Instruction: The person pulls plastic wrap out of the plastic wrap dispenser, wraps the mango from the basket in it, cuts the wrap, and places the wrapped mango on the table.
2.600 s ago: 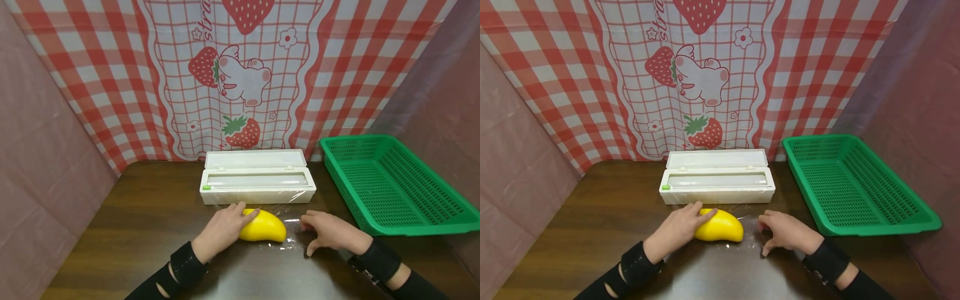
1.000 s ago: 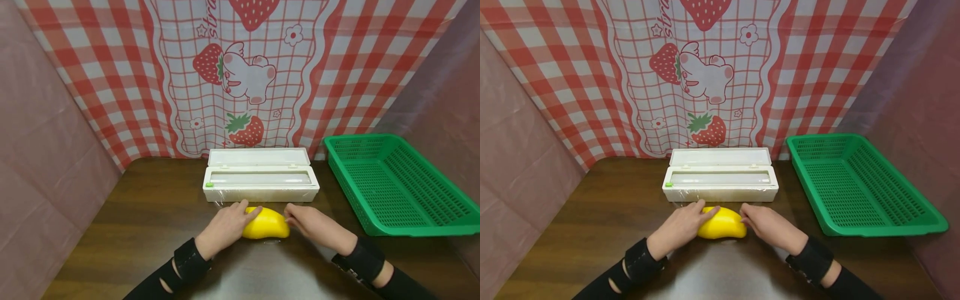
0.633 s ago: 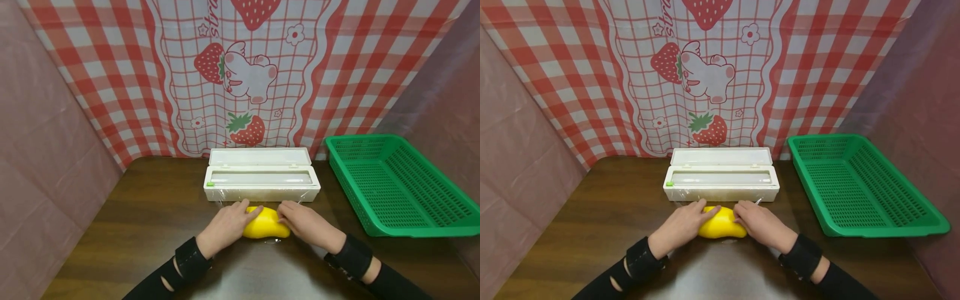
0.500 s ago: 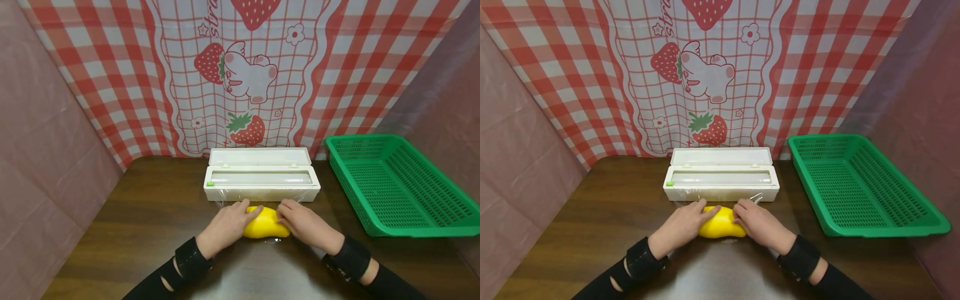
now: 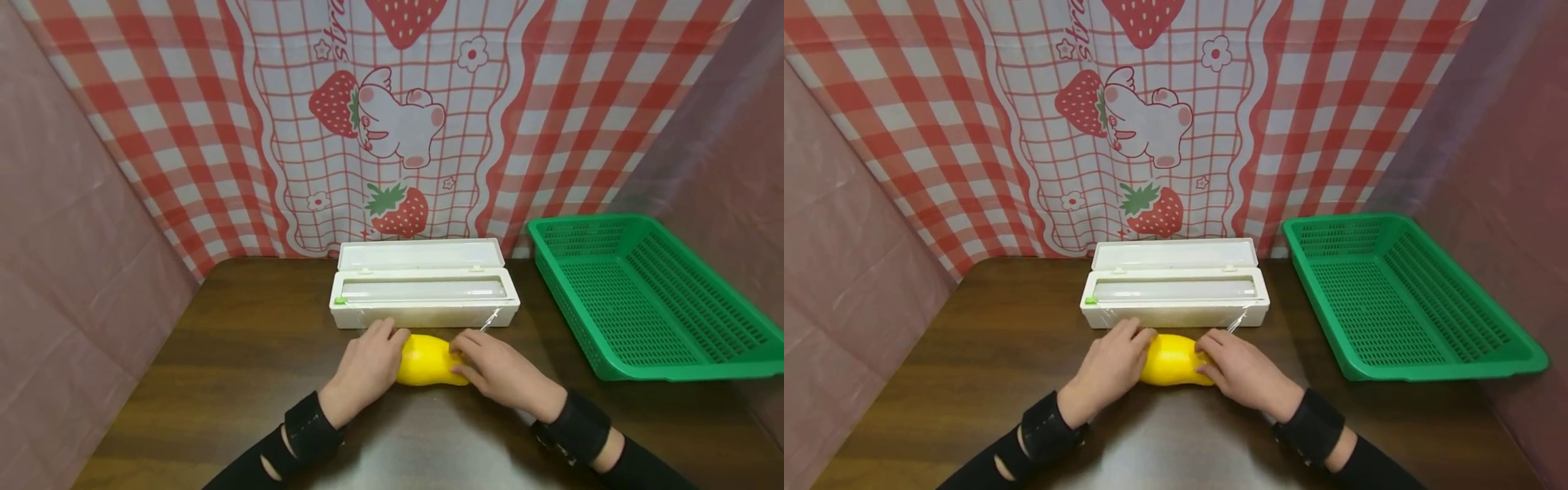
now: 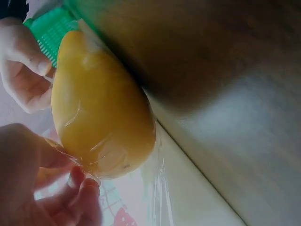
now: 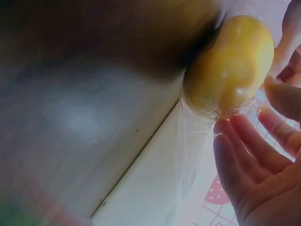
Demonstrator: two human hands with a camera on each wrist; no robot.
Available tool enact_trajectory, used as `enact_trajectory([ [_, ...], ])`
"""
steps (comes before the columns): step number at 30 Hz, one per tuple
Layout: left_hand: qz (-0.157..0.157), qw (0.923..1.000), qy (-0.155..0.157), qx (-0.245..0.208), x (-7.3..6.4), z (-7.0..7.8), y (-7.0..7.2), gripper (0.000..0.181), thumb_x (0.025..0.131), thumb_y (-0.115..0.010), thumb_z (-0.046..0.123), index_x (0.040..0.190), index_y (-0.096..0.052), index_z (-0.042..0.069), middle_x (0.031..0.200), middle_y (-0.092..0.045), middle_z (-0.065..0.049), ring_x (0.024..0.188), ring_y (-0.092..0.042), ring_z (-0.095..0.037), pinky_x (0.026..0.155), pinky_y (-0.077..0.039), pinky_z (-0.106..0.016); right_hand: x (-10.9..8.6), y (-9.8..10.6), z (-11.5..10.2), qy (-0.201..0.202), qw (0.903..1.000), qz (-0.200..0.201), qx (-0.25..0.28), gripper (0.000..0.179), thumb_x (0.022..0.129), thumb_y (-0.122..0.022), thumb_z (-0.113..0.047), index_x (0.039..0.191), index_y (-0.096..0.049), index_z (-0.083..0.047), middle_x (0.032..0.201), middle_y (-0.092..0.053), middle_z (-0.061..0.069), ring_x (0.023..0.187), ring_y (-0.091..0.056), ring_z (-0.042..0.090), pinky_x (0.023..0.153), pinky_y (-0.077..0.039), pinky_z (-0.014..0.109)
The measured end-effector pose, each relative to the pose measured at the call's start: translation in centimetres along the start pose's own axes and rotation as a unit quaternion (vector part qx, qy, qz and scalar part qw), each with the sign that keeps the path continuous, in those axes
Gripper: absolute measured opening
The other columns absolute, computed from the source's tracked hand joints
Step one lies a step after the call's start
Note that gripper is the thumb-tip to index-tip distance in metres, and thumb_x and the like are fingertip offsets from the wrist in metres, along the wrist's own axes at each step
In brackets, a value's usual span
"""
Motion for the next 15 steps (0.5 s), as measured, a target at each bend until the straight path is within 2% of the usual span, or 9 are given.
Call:
enact_trajectory([
  [3, 0.039, 0.9987, 0.003, -0.031, -0.2, -0.2, 1.3, 0.013, 0.088, -0.055, 0.019, 0.094, -0.064, 0.012, 0.080, -0.054, 0.003, 0.069, -0.050, -0.011, 0.054, -0.046, -0.024, -0.3, -0.1, -0.1, -0.009, 0.9997, -0.020, -0.009, 0.031, 0.082, -0.066, -0.033, 0.107, -0.055, -0.018, 0.099, -0.053, -0.009, 0.085, -0.048, 0.002, 0.074, -0.044, 0.022],
  [6, 0.042, 0.9969, 0.000, -0.067, -0.5, -0.3, 2.0, 0.016, 0.087, -0.057, 0.020, 0.096, -0.064, 0.009, 0.079, -0.062, 0.002, 0.064, -0.055, -0.010, 0.059, -0.048, -0.025, -0.7, -0.1, -0.2, -0.011, 0.9992, -0.036, -0.014, 0.039, 0.079, -0.069, -0.034, 0.112, -0.055, -0.018, 0.103, -0.054, -0.009, 0.090, -0.050, 0.003, 0.076, -0.045, 0.023],
  [11, -0.020, 0.9935, -0.021, -0.110, -1.0, -0.7, 2.0, 0.022, 0.088, -0.054, 0.019, 0.107, -0.063, 0.010, 0.082, -0.064, 0.002, 0.065, -0.055, -0.007, 0.063, -0.048, -0.024, -1.2, -0.2, -0.1, -0.003, 0.9982, -0.059, -0.006, 0.051, 0.073, -0.074, -0.032, 0.118, -0.054, -0.018, 0.117, -0.055, -0.004, 0.105, -0.050, 0.007, 0.085, -0.043, 0.026],
  [15, -0.067, 0.9863, -0.055, -0.140, -1.6, -0.9, 1.5, 0.029, 0.085, -0.058, 0.017, 0.113, -0.062, 0.012, 0.098, -0.065, 0.002, 0.083, -0.057, -0.008, 0.077, -0.046, -0.024, -1.6, -0.5, 0.0, 0.016, 0.9972, -0.073, 0.000, 0.057, 0.069, -0.078, -0.028, 0.120, -0.054, -0.016, 0.131, -0.050, 0.001, 0.115, -0.047, 0.012, 0.090, -0.041, 0.029],
])
Point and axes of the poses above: each hand's wrist, its own x-axis towards the middle knuckle, its own y-axis out of the back of the hand, z = x × y, the point moved 10 cm from there along x, towards the middle knuckle
